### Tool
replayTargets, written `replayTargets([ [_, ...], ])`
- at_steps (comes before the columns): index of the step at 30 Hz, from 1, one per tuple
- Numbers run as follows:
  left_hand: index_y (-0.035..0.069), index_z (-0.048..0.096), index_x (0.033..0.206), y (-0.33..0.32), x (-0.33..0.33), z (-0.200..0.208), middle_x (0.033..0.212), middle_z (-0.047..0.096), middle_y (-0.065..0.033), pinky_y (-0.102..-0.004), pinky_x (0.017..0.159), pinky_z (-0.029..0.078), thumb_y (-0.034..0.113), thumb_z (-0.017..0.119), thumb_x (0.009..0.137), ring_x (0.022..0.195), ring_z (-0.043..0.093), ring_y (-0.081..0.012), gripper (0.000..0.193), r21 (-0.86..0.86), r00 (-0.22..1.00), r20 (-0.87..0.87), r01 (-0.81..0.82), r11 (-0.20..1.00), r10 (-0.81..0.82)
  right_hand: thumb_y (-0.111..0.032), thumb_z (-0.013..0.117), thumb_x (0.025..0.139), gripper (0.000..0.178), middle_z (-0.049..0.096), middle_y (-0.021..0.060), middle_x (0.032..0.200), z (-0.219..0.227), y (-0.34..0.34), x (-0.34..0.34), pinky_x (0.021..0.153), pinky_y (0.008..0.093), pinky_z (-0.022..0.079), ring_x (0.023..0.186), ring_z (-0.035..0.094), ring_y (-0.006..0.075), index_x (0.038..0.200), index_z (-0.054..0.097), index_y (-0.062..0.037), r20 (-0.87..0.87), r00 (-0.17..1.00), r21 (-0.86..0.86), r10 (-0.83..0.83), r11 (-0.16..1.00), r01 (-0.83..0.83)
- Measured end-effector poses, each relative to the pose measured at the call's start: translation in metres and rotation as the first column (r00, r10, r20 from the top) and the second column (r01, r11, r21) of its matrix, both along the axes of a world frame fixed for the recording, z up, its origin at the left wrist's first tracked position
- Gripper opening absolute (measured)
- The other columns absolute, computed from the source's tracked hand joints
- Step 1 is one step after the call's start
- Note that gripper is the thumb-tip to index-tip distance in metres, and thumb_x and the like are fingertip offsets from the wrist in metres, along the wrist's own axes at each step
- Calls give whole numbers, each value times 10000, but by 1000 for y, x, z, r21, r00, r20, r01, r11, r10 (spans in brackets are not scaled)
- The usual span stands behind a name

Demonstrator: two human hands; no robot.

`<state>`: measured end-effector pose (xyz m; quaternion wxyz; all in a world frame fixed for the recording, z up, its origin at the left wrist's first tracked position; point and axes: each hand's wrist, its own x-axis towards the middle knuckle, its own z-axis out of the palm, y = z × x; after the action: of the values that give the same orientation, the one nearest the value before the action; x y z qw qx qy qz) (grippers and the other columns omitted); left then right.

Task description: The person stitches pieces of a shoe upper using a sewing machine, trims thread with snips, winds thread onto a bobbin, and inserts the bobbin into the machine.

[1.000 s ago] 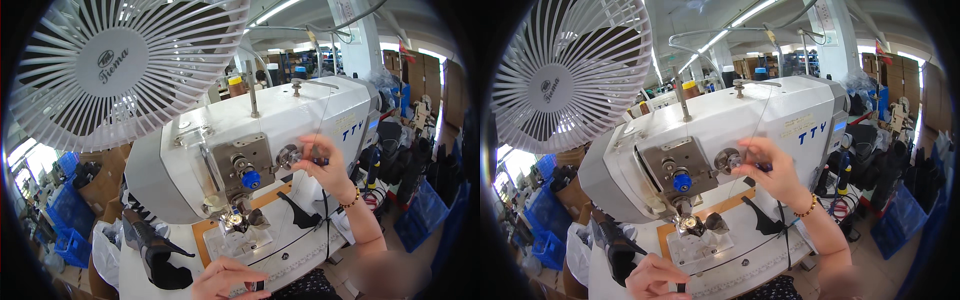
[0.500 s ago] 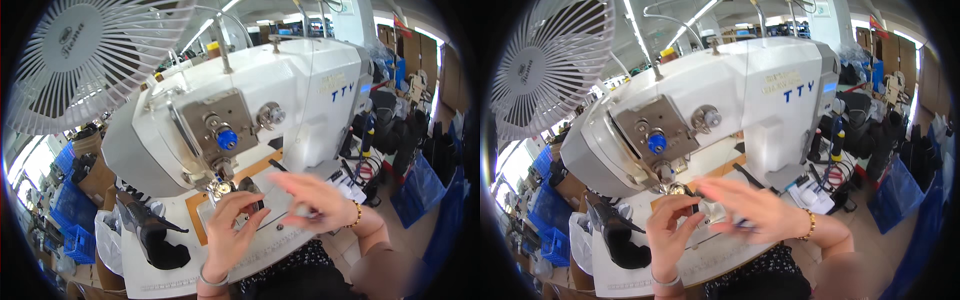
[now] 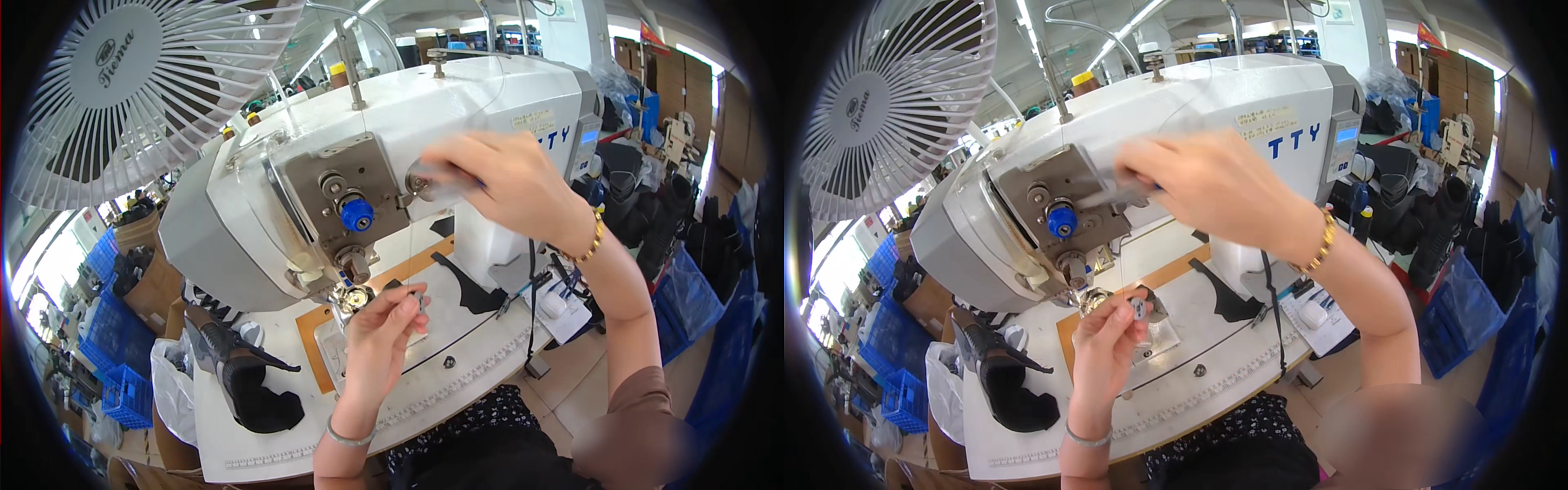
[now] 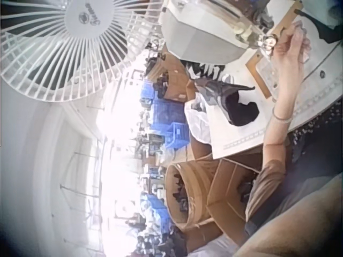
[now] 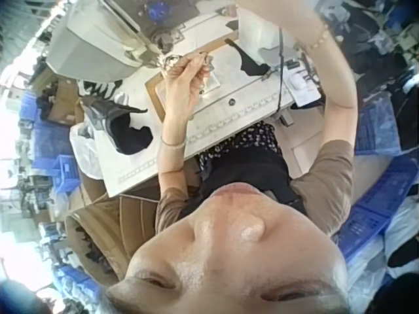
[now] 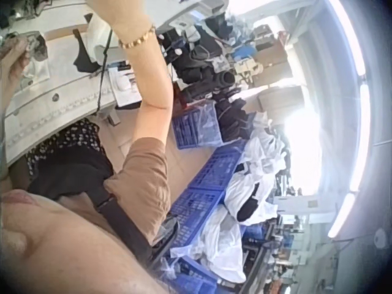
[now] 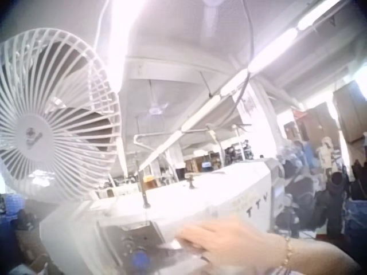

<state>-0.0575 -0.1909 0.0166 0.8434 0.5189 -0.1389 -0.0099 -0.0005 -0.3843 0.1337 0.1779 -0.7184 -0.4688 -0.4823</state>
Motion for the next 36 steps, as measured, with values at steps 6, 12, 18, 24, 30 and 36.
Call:
replayTargets([
  [6,-54,549,1062,0,9,-5,936,584,-104,-248,689,450,85,585,858,746,527,-118,250,-242,998,-30,46,969,-55,2,547,704,159,637,93,752,-18,5,-20,522,325,471,637,618,274,844,483,-36,-205,970,0,-127,991,130],
  [12,-31,563,1055,-12,1,-2,889,582,-83,-232,689,417,76,556,868,738,504,-119,216,-177,971,204,-86,981,122,-92,526,821,80,606,105,634,-62,7,2,498,292,419,538,572,248,847,564,-26,-340,940,203,25,978,47],
  [18,-36,561,1058,-10,9,-8,871,579,-68,-220,681,412,67,575,856,732,502,-117,228,-264,985,138,-69,962,108,-211,561,855,222,498,-39,554,-12,-14,7,468,229,365,508,461,56,755,585,-15,-749,292,618,594,786,-13],
  [24,-25,563,1053,-2,10,-7,863,586,-47,-241,680,442,55,580,853,738,544,-113,216,-289,988,148,5,957,40,-102,545,800,127,549,99,574,-50,26,-10,511,281,431,539,530,132,787,584,19,-512,850,261,126,965,14],
  [30,-50,565,1045,-9,6,-7,848,548,-75,-216,662,394,68,553,865,712,466,-127,216,-265,992,118,-16,964,48,-208,528,871,222,524,4,543,-21,-16,-2,368,190,302,397,404,29,809,605,-10,-792,252,574,556,819,-2],
  [36,-16,569,1048,-4,4,-10,888,569,-61,-223,676,407,65,543,871,726,485,-122,196,-290,986,154,-19,957,66,-159,509,852,184,507,60,575,-41,33,-8,453,256,385,488,486,92,827,579,10,-436,893,158,110,986,-44],
])
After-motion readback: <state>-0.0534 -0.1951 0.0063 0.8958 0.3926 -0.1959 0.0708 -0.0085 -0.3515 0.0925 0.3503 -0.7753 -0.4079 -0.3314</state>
